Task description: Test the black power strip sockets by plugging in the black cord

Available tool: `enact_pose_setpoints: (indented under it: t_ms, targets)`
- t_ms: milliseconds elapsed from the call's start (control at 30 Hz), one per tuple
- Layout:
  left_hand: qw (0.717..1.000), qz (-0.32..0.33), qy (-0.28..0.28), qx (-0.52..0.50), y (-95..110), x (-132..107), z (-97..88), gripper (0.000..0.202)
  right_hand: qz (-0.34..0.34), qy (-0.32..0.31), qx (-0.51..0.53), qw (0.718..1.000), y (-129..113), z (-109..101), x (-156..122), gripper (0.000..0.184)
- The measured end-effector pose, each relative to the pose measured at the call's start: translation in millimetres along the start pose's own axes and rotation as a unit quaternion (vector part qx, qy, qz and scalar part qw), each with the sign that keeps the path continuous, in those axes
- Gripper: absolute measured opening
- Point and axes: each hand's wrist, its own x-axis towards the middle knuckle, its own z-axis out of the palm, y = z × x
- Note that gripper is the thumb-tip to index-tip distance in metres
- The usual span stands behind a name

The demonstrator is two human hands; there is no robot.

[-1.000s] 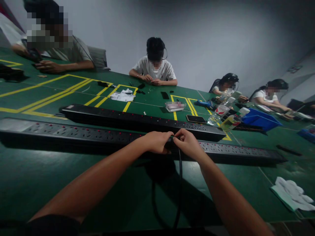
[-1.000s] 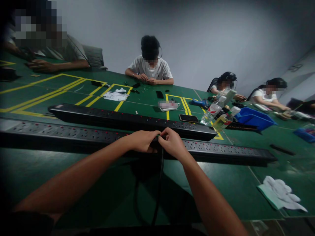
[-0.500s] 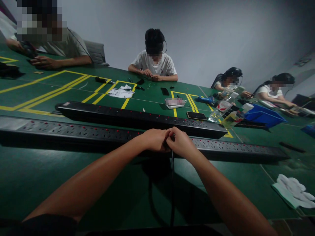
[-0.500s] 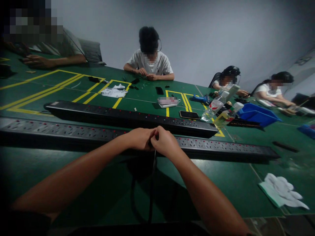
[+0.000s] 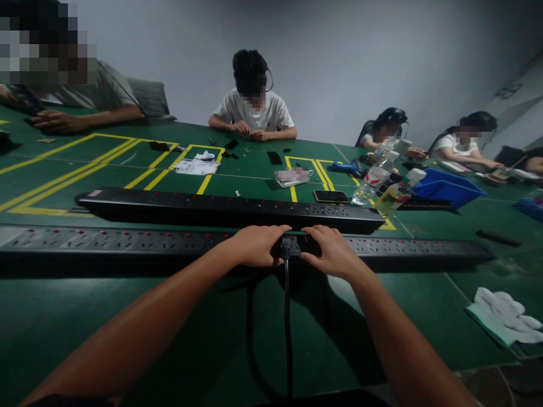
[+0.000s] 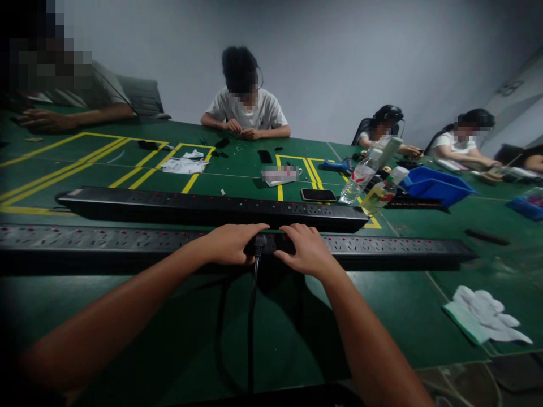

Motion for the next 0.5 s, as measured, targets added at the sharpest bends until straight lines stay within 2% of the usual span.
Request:
enact_pose_setpoints:
  t_ms: [167, 300, 367, 433, 500]
  targets:
    - [1.0, 0.015, -0.009, 0.0, -2, 1, -0.7, 0.081, 0.026, 0.004, -0.076, 0.997, -7, 19, -1, 0.067]
    - [0.998, -0.009, -0.055, 0.008, -8, -8, -6.8, 0.077, 0.029, 0.007, -0.095, 0.995, -6, 21, 0, 0.07]
    - [0.997, -0.033, -0.073, 0.013, -11, -12, -11.1, 0.068, 0.021, 0.002, -0.086, 0.996, -3, 20, 2, 0.073]
    - [0.996, -0.024, -0.079, 0.021, -12, -14, -14.4, 0.054, 0.013, -0.004, -0.08, 0.997, 0, 18, 2, 0.075]
    - [0.997, -0.011, -0.074, 0.029, -10, -13, -15.1, 0.049, 0.006, -0.006, -0.078, 0.997, 5, 16, 0, 0.075]
